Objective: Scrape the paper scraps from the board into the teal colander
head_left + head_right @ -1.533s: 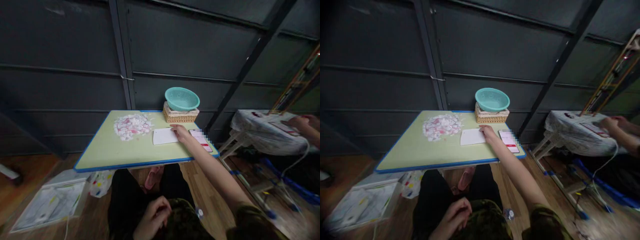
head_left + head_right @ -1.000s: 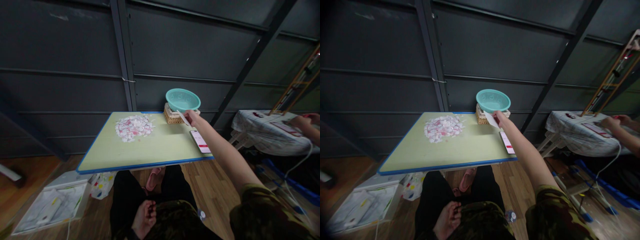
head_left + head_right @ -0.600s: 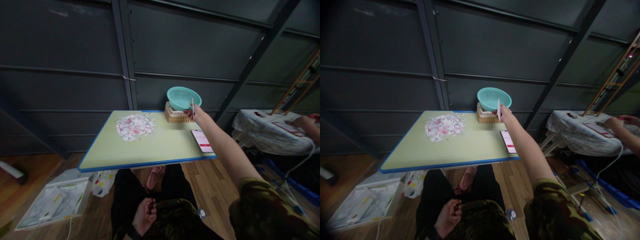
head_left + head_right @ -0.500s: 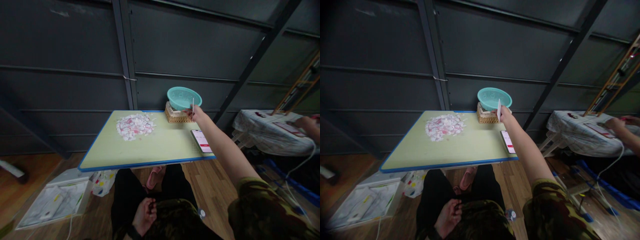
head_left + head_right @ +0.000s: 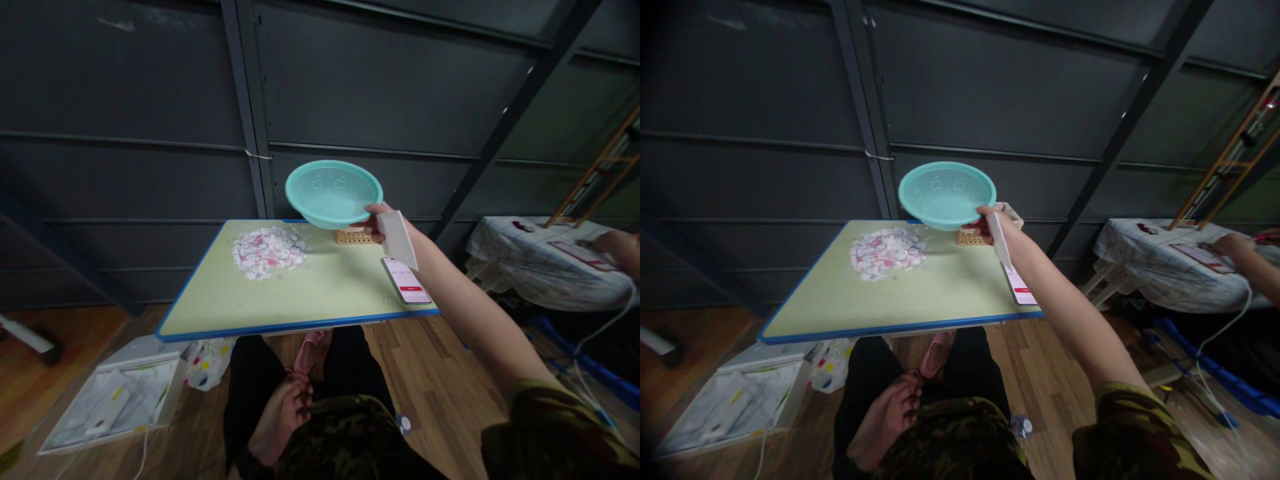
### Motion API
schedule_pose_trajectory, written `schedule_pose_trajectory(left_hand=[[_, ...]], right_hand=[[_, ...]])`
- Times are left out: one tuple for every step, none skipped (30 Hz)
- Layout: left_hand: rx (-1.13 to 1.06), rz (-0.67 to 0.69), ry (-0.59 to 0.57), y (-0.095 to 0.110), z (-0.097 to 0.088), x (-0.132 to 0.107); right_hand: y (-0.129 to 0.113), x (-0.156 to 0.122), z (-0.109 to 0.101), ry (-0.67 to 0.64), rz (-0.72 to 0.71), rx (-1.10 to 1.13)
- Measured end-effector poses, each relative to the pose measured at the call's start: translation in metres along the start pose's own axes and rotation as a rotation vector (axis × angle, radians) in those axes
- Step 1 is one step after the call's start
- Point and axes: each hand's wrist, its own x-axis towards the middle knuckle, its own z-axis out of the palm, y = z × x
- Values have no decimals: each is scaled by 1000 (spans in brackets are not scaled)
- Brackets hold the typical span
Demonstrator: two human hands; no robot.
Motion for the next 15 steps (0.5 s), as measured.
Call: schedule_pose_trajectory(left_hand=[[32, 87, -46, 11, 4, -6], [54, 162, -64, 22, 8, -11], [52, 212, -71, 33, 10, -15], [19, 237, -75, 42, 12, -19], [-37, 263, -115, 51, 12, -23], [-100, 283, -131, 57, 11, -27], [-148, 251, -129, 62, 10, -30], [-192, 238, -112, 65, 8, -34], [-229, 213, -75, 65, 5, -38], [-256, 203, -24, 64, 3, -43], [-267, 177, -8, 62, 0, -47], [-264, 147, 9, 59, -2, -52], [-262, 140, 37, 55, -5, -57], [-263, 162, 67, 51, -8, -61], [-256, 196, 89, 47, -12, -64]], right_hand=[[5, -11, 8, -24, 30, -5], [12, -24, 17, -58, 39, -14], [20, -37, 25, -90, 33, -24], [29, -50, 34, -101, 33, -45], [39, -64, 42, -118, 54, -72], [50, -78, 50, -144, 66, -85], [62, -91, 56, -193, 83, -90], [73, -103, 62, -257, 109, -101], [85, -113, 67, -315, 122, -107], [97, -123, 70, -356, 110, -97], [107, -131, 73, -395, 98, -93], [117, -137, 76, -424, 88, -98], [125, -143, 78, -477, 83, -114], [131, -147, 79, -522, 73, -125], [136, -150, 79, -564, 53, -140]])
